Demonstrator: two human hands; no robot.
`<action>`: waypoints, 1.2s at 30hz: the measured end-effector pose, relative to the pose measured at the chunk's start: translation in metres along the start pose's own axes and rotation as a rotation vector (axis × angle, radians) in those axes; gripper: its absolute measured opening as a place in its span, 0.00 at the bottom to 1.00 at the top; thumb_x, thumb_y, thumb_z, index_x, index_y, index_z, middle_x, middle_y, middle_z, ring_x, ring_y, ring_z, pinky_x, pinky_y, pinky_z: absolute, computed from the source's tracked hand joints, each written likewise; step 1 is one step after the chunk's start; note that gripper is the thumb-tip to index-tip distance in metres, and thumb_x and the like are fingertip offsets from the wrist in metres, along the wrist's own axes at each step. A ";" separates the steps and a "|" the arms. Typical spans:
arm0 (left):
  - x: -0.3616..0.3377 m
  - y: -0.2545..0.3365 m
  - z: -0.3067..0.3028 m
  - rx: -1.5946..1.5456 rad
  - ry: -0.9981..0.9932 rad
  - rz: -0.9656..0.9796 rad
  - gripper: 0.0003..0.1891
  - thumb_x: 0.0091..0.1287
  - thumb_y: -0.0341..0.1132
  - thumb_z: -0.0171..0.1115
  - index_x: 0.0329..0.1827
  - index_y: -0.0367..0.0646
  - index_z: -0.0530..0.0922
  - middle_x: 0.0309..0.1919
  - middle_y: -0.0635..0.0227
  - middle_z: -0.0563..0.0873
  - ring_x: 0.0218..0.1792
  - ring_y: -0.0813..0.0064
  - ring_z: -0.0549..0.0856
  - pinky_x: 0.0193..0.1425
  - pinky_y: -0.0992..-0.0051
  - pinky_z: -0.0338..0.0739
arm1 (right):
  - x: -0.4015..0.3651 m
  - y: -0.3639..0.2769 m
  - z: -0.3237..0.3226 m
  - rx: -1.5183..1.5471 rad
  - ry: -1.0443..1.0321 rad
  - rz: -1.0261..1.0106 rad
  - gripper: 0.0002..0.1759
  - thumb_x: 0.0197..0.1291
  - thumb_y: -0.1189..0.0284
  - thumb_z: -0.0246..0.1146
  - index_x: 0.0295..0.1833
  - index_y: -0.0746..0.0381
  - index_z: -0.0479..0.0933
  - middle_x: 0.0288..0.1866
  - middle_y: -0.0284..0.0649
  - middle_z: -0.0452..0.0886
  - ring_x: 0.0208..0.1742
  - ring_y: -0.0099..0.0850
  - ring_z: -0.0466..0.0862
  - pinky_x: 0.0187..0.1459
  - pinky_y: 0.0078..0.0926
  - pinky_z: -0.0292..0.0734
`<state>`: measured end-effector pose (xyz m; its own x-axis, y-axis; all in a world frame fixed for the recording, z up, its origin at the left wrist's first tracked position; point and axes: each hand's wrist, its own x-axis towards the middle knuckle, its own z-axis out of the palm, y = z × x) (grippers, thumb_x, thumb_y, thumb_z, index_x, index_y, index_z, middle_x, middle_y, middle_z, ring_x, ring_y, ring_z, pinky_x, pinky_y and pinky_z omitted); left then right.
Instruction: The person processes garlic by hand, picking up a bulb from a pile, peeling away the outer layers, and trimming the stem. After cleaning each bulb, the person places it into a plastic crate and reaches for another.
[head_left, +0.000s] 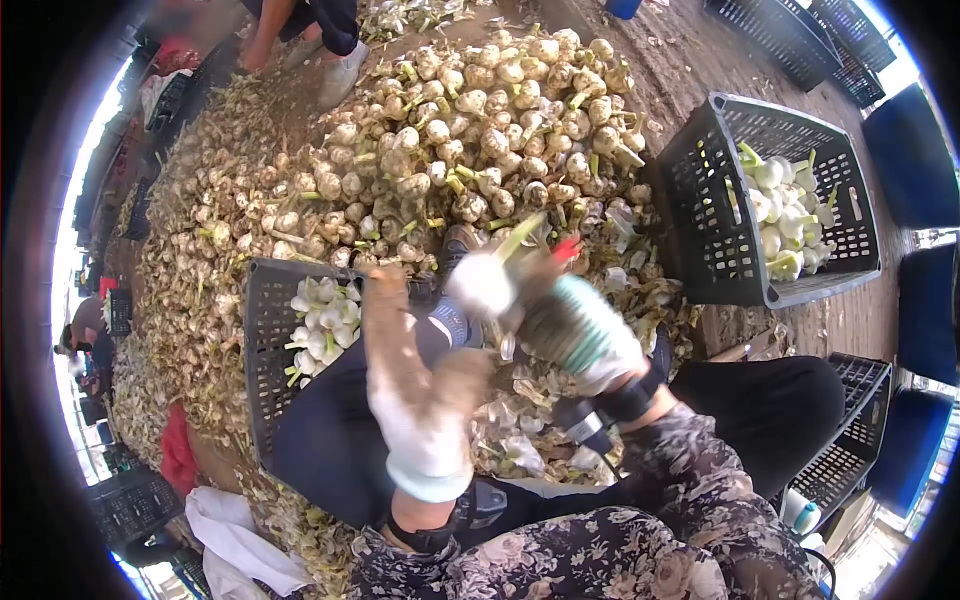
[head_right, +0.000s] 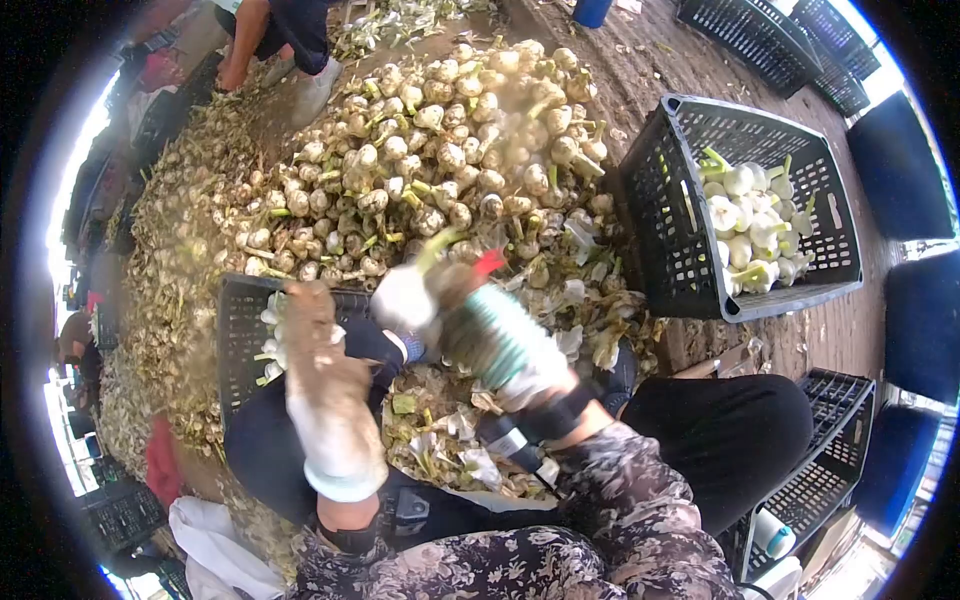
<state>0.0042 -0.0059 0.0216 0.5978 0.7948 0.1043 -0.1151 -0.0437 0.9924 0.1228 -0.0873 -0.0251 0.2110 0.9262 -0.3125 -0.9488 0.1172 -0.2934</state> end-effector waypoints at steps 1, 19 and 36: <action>0.002 0.003 0.001 -0.123 0.102 0.018 0.39 0.59 0.35 0.64 0.69 0.30 0.52 0.57 0.55 0.72 0.51 0.67 0.76 0.46 0.79 0.74 | 0.005 -0.016 -0.011 0.226 -0.024 -0.193 0.24 0.59 0.69 0.59 0.60 0.64 0.64 0.55 0.45 0.71 0.49 0.31 0.75 0.44 0.22 0.77; 0.002 -0.011 0.005 -0.088 0.031 -0.432 0.29 0.59 0.32 0.60 0.63 0.32 0.64 0.49 0.61 0.76 0.42 0.79 0.75 0.48 0.80 0.71 | 0.099 -0.021 -0.283 -0.990 0.973 -0.197 0.17 0.55 0.70 0.61 0.51 0.61 0.78 0.34 0.39 0.83 0.31 0.29 0.81 0.34 0.26 0.73; -0.013 -0.014 0.008 0.244 -0.145 0.092 0.25 0.50 0.18 0.64 0.54 0.30 0.72 0.50 0.61 0.74 0.47 0.73 0.78 0.53 0.77 0.74 | -0.040 0.004 0.021 -0.455 0.177 -0.308 0.13 0.59 0.60 0.62 0.39 0.59 0.73 0.25 0.24 0.69 0.23 0.14 0.67 0.23 0.12 0.60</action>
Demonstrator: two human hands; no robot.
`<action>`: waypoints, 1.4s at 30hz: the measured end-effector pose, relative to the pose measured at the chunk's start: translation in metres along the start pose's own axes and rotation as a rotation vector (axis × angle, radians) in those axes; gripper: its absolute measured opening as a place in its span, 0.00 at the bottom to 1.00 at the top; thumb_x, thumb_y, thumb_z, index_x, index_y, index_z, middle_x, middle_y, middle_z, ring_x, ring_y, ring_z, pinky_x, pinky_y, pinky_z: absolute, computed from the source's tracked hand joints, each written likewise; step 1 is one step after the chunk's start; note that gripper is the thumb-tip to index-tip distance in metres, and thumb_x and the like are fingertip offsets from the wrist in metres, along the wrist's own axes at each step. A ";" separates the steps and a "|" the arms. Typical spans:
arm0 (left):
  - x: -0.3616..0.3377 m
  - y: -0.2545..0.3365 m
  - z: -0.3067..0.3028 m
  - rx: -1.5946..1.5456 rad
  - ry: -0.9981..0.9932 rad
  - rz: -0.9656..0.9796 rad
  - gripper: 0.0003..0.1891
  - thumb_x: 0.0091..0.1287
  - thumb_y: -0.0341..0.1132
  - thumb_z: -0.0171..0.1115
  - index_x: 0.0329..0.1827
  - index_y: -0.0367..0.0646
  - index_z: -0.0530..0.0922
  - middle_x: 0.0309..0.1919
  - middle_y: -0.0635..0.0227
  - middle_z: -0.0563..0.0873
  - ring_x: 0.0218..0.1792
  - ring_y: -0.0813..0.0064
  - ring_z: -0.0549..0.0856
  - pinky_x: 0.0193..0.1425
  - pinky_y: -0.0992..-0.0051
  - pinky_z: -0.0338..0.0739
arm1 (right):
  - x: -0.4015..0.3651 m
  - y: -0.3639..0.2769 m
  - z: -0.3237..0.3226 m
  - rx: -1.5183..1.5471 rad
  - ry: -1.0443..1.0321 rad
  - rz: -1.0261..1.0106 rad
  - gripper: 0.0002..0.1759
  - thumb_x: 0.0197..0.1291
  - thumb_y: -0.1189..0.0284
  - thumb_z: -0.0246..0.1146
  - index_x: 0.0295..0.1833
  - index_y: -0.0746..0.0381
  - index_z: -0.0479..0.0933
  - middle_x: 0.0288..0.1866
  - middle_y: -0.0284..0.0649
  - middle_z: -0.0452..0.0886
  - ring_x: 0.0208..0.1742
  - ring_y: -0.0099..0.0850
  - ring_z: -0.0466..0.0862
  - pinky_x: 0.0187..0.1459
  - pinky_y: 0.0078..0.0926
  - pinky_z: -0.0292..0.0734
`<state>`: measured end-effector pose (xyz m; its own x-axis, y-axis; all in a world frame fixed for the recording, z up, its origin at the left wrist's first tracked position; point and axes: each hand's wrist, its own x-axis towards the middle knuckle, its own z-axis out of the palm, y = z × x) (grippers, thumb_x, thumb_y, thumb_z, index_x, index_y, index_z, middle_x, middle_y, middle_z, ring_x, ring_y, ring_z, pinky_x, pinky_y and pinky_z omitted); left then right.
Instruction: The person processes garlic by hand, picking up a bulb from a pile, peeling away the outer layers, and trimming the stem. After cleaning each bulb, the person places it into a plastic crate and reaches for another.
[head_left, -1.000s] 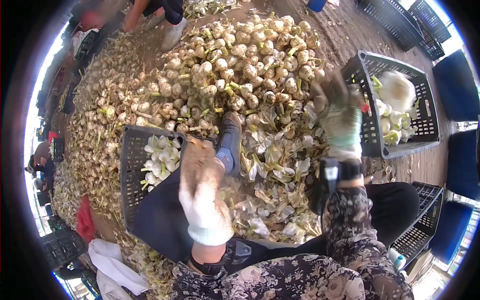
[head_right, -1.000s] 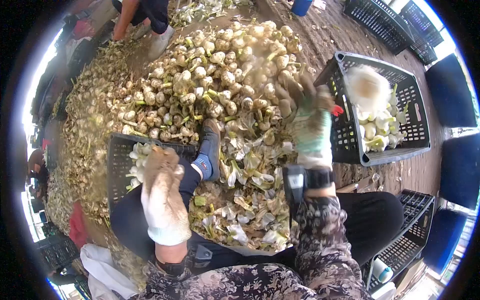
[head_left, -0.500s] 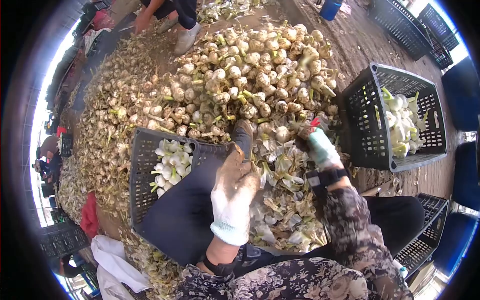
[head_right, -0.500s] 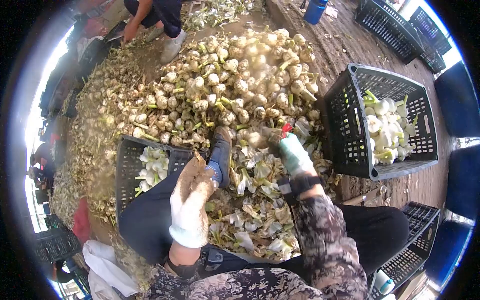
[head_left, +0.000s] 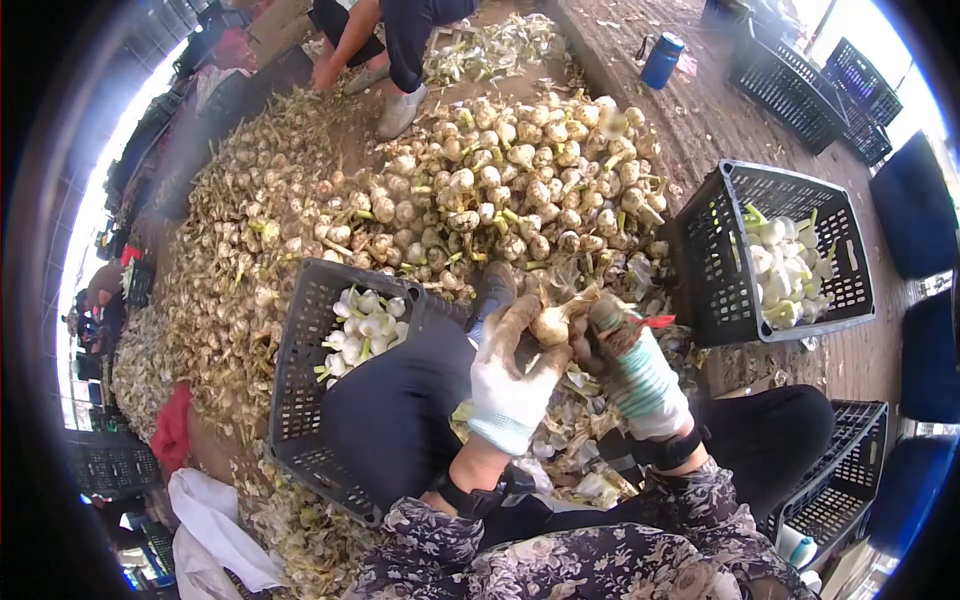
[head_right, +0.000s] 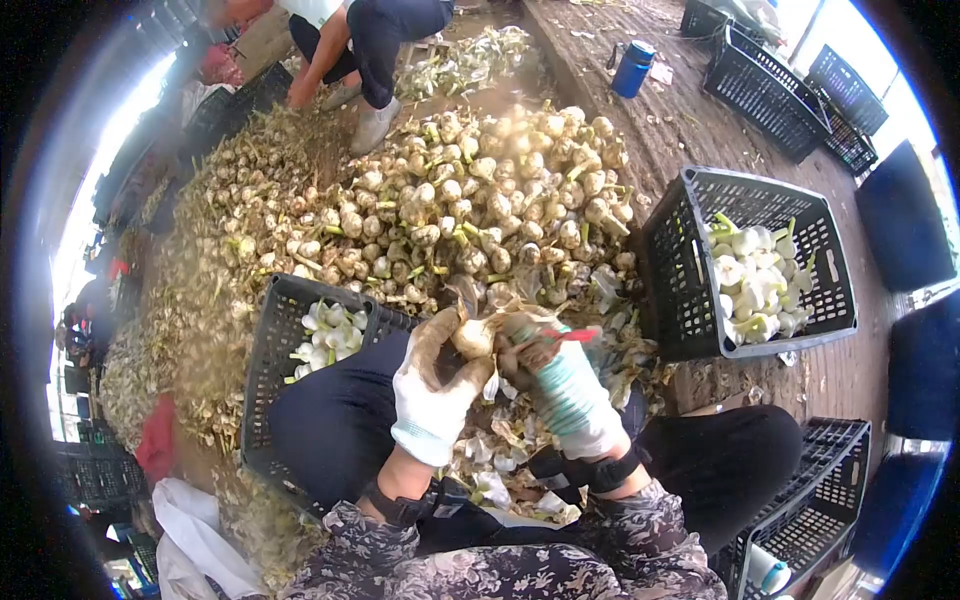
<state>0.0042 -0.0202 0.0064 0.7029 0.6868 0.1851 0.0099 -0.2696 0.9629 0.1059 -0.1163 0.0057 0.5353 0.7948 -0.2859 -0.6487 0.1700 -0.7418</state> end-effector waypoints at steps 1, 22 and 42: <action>-0.001 0.004 0.000 -0.004 -0.004 0.004 0.25 0.50 0.18 0.64 0.54 0.30 0.72 0.50 0.61 0.74 0.47 0.73 0.78 0.53 0.77 0.74 | 0.002 0.010 0.003 -0.004 0.106 -0.041 0.14 0.59 0.61 0.63 0.40 0.60 0.74 0.27 0.25 0.74 0.24 0.14 0.71 0.25 0.12 0.65; -0.010 -0.003 0.002 -0.159 -0.073 -0.052 0.25 0.58 0.28 0.64 0.58 0.26 0.68 0.49 0.57 0.78 0.49 0.72 0.78 0.54 0.75 0.73 | -0.009 -0.006 -0.015 -0.460 0.058 -0.213 0.08 0.54 0.76 0.60 0.40 0.67 0.76 0.27 0.31 0.78 0.29 0.17 0.74 0.30 0.14 0.70; -0.009 -0.003 -0.008 -0.878 -0.227 -0.461 0.25 0.66 0.34 0.58 0.62 0.30 0.66 0.43 0.59 0.82 0.36 0.76 0.82 0.38 0.79 0.77 | -0.025 -0.013 -0.012 -0.403 0.047 -0.081 0.08 0.53 0.78 0.59 0.41 0.64 0.76 0.34 0.37 0.80 0.36 0.28 0.80 0.38 0.22 0.74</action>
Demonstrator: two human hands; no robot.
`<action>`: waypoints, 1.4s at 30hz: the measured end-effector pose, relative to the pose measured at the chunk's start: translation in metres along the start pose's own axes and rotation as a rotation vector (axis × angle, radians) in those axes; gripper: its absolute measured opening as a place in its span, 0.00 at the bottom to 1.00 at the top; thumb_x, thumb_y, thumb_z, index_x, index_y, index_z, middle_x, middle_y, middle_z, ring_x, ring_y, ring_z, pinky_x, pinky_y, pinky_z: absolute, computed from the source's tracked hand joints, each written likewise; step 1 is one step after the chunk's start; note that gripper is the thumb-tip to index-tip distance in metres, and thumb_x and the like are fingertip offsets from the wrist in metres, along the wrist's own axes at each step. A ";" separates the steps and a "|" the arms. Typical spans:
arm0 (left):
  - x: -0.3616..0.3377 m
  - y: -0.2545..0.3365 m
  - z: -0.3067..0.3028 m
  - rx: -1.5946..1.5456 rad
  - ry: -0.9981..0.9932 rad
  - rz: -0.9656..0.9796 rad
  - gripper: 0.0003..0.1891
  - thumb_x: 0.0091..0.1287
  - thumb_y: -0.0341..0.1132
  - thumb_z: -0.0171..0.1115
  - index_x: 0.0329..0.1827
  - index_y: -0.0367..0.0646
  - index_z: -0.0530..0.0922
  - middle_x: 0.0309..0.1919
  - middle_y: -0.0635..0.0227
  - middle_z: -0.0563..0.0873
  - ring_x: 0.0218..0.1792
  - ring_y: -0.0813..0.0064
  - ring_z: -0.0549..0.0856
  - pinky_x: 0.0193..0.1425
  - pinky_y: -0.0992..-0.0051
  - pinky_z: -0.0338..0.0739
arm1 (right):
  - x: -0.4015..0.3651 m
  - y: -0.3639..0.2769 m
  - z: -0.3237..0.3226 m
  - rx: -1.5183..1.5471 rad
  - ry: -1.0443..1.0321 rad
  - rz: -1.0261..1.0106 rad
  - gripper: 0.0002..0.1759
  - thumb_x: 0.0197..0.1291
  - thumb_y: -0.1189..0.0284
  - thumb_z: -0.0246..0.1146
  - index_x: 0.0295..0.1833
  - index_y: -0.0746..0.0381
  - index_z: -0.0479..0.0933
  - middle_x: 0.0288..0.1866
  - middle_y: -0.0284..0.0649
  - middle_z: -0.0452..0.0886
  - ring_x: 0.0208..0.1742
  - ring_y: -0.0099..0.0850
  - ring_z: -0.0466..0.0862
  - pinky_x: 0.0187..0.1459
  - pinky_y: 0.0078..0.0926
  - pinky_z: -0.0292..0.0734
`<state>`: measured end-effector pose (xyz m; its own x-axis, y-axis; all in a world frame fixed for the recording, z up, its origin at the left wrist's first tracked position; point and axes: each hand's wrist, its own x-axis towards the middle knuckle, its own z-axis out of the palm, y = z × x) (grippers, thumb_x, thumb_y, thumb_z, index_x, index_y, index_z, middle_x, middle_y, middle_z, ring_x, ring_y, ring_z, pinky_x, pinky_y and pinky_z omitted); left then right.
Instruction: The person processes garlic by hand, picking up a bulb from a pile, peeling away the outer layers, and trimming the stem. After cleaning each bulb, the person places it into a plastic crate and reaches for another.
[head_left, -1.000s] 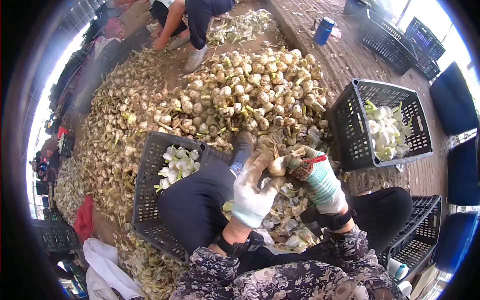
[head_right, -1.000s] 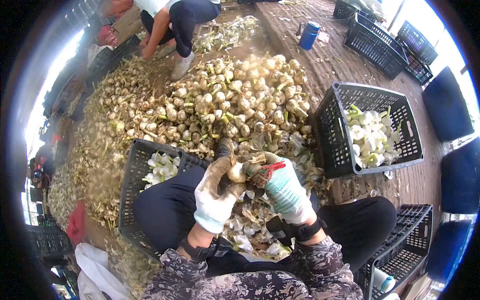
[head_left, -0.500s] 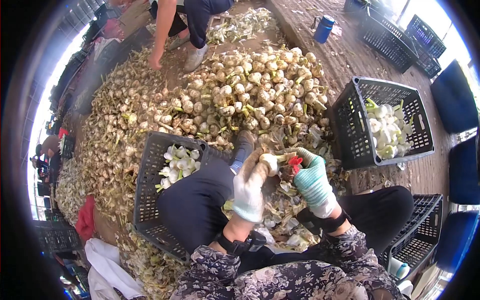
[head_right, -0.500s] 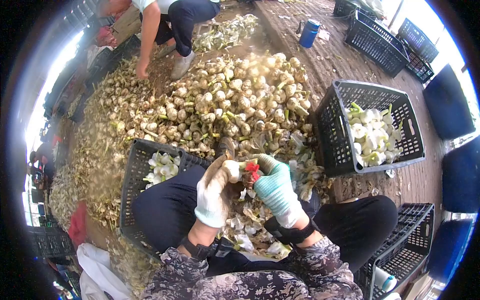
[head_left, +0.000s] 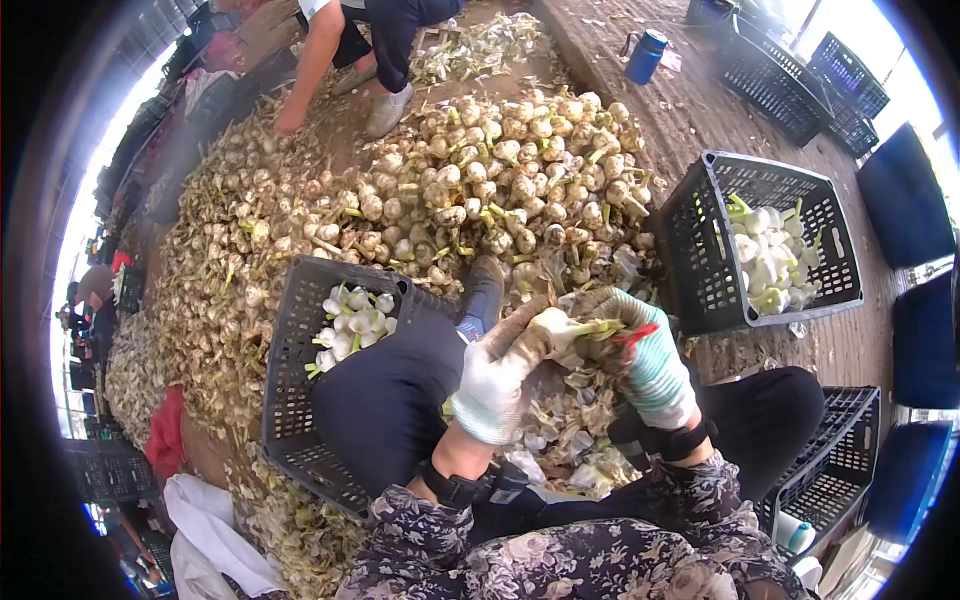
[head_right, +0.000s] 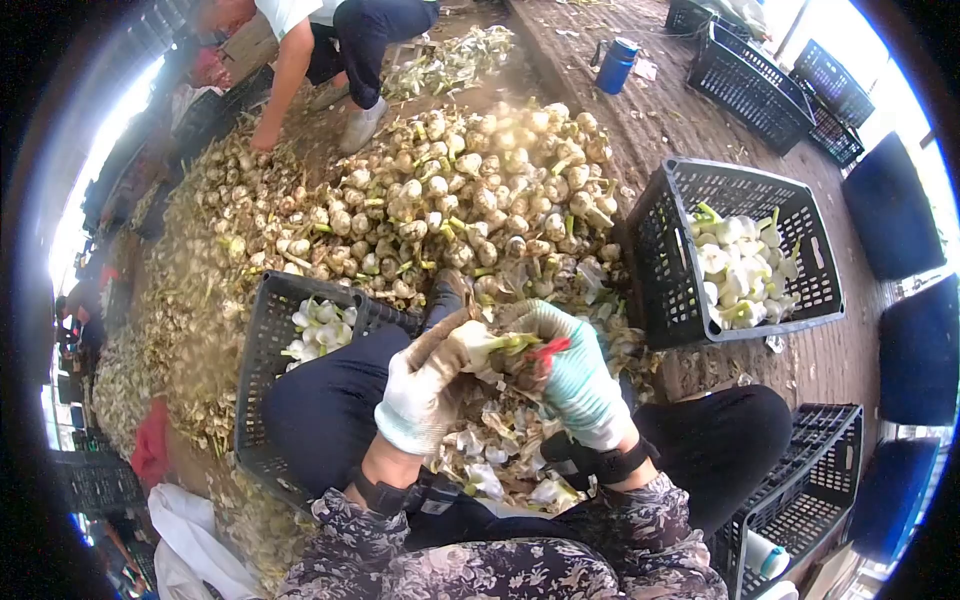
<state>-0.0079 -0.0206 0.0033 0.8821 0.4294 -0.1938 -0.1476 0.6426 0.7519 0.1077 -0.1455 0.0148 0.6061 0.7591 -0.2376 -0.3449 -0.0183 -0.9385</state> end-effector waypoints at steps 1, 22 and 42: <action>0.000 0.003 0.002 -0.001 -0.003 -0.002 0.25 0.66 0.34 0.58 0.62 0.30 0.66 0.43 0.59 0.82 0.36 0.76 0.82 0.38 0.79 0.77 | -0.002 0.001 0.001 0.000 0.004 0.000 0.08 0.53 0.78 0.59 0.41 0.64 0.76 0.34 0.37 0.80 0.36 0.28 0.80 0.38 0.22 0.74; -0.002 -0.003 0.002 0.204 -0.048 -0.056 0.27 0.58 0.23 0.56 0.63 0.30 0.62 0.47 0.60 0.77 0.44 0.74 0.78 0.49 0.78 0.74 | -0.012 0.052 -0.033 -1.199 0.079 -0.420 0.22 0.43 0.82 0.59 0.49 0.62 0.76 0.39 0.47 0.78 0.39 0.37 0.80 0.38 0.27 0.74; 0.000 -0.012 0.012 0.176 -0.087 -0.069 0.35 0.56 0.32 0.67 0.64 0.29 0.59 0.52 0.54 0.75 0.50 0.63 0.79 0.52 0.71 0.77 | -0.027 0.000 -0.031 0.121 -0.081 0.096 0.17 0.59 0.63 0.61 0.45 0.67 0.76 0.29 0.37 0.81 0.27 0.23 0.81 0.29 0.16 0.75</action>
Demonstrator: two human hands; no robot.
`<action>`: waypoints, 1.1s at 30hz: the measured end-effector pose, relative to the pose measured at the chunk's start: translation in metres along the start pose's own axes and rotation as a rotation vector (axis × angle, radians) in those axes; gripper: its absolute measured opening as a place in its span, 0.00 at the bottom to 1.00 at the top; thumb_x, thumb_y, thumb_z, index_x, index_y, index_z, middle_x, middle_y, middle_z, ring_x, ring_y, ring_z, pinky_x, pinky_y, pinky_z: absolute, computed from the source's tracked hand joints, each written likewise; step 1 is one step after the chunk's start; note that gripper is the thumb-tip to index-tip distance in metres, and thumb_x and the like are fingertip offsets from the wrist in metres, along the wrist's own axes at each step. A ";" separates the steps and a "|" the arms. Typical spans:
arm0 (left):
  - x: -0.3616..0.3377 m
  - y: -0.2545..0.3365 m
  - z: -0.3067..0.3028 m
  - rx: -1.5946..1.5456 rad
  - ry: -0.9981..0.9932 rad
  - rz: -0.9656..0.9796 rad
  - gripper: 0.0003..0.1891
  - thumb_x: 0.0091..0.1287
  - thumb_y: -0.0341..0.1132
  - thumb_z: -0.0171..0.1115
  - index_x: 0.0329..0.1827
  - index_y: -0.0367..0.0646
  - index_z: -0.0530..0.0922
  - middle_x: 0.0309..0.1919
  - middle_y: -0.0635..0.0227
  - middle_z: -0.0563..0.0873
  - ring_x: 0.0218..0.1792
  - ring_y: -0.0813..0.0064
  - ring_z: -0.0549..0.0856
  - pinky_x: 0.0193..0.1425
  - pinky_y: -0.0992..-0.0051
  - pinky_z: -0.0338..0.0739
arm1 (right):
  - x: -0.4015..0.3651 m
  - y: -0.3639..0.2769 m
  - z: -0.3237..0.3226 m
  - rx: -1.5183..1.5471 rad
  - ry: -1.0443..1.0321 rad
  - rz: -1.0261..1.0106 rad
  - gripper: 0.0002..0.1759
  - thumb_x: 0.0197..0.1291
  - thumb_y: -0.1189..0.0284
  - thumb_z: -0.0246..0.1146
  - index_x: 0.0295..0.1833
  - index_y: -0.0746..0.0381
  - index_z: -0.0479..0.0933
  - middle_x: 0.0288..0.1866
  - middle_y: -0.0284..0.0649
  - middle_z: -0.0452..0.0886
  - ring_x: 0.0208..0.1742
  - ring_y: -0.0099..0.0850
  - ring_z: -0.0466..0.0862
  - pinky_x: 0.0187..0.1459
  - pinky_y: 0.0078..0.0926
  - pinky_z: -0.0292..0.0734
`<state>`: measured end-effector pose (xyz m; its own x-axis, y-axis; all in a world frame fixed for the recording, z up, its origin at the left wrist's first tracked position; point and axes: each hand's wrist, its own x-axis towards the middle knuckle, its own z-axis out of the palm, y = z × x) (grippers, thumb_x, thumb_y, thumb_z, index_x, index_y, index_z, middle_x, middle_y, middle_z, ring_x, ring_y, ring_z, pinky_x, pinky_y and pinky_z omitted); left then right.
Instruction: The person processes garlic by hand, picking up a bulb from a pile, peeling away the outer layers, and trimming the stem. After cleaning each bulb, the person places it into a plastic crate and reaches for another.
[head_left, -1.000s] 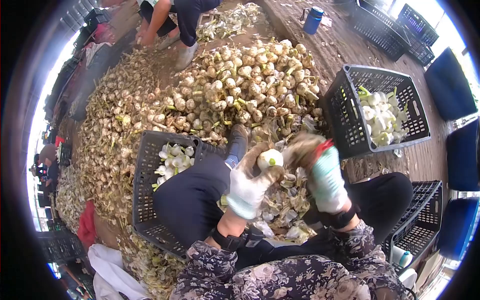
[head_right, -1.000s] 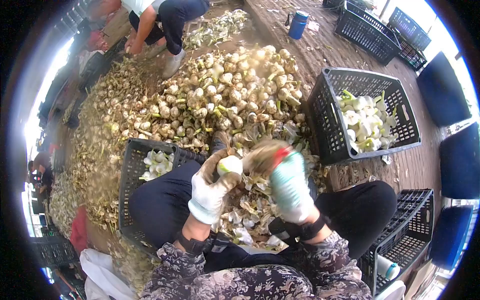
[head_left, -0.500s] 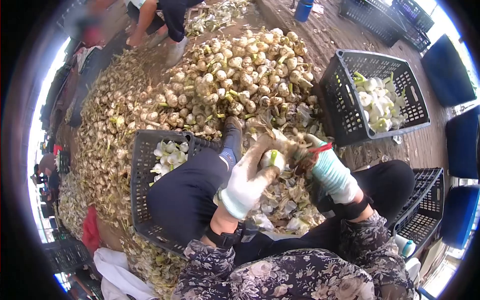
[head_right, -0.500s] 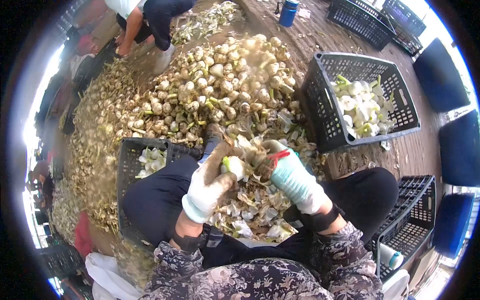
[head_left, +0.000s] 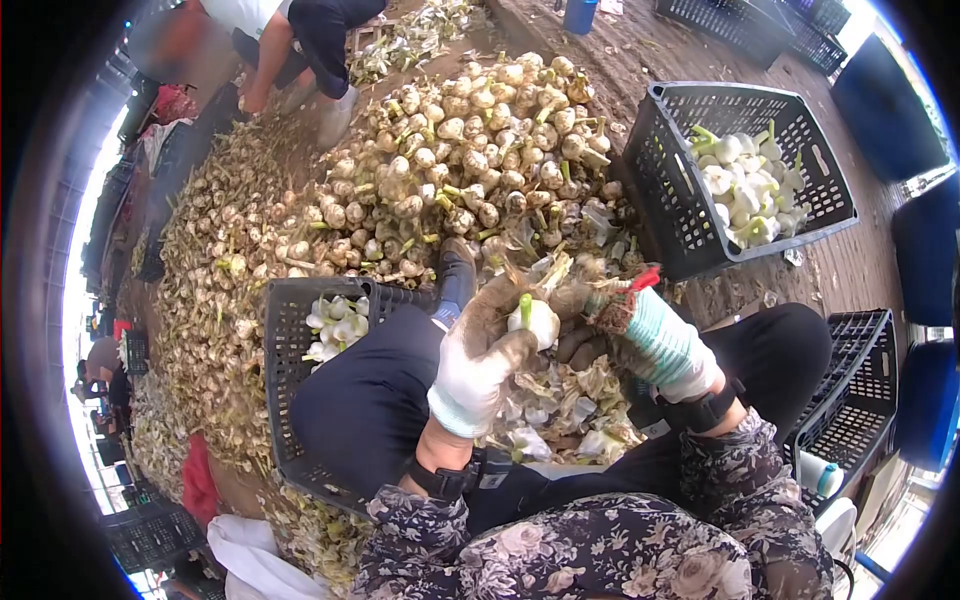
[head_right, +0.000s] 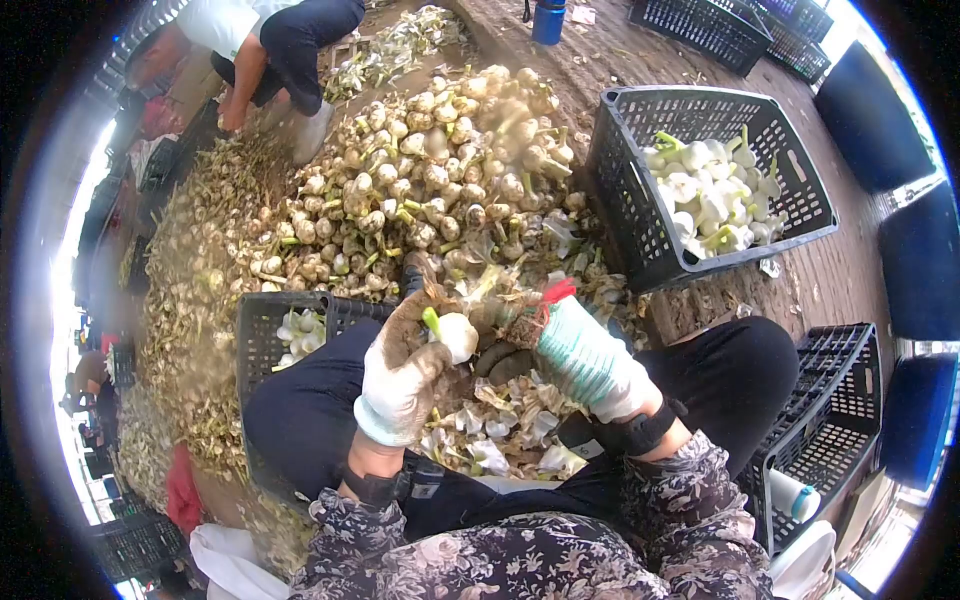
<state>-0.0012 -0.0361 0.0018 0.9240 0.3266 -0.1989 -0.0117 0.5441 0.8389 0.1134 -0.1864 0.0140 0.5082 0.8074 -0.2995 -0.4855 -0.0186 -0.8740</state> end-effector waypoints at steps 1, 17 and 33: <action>0.000 -0.004 -0.001 0.000 -0.001 0.001 0.35 0.56 0.32 0.67 0.64 0.29 0.59 0.52 0.54 0.75 0.50 0.63 0.79 0.52 0.71 0.77 | 0.001 0.001 0.001 -0.040 -0.003 -0.066 0.17 0.59 0.63 0.61 0.46 0.67 0.75 0.30 0.37 0.81 0.28 0.23 0.81 0.30 0.16 0.75; 0.002 -0.006 0.002 0.157 0.166 0.113 0.29 0.55 0.25 0.64 0.60 0.30 0.64 0.47 0.57 0.78 0.46 0.68 0.81 0.48 0.73 0.78 | 0.005 0.007 0.014 -0.011 0.154 0.023 0.14 0.55 0.71 0.61 0.44 0.69 0.76 0.26 0.38 0.81 0.25 0.21 0.77 0.28 0.17 0.72; 0.003 -0.003 0.001 -0.065 -0.057 0.062 0.31 0.55 0.26 0.58 0.64 0.35 0.61 0.53 0.51 0.76 0.48 0.64 0.79 0.55 0.68 0.72 | 0.004 0.005 0.012 0.415 -0.060 0.018 0.19 0.61 0.73 0.58 0.57 0.65 0.65 0.41 0.34 0.76 0.36 0.22 0.77 0.37 0.19 0.73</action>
<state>0.0018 -0.0375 -0.0010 0.9410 0.3173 -0.1171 -0.0924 0.5743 0.8134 0.1047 -0.1764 0.0133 0.4607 0.8422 -0.2802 -0.7458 0.1962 -0.6366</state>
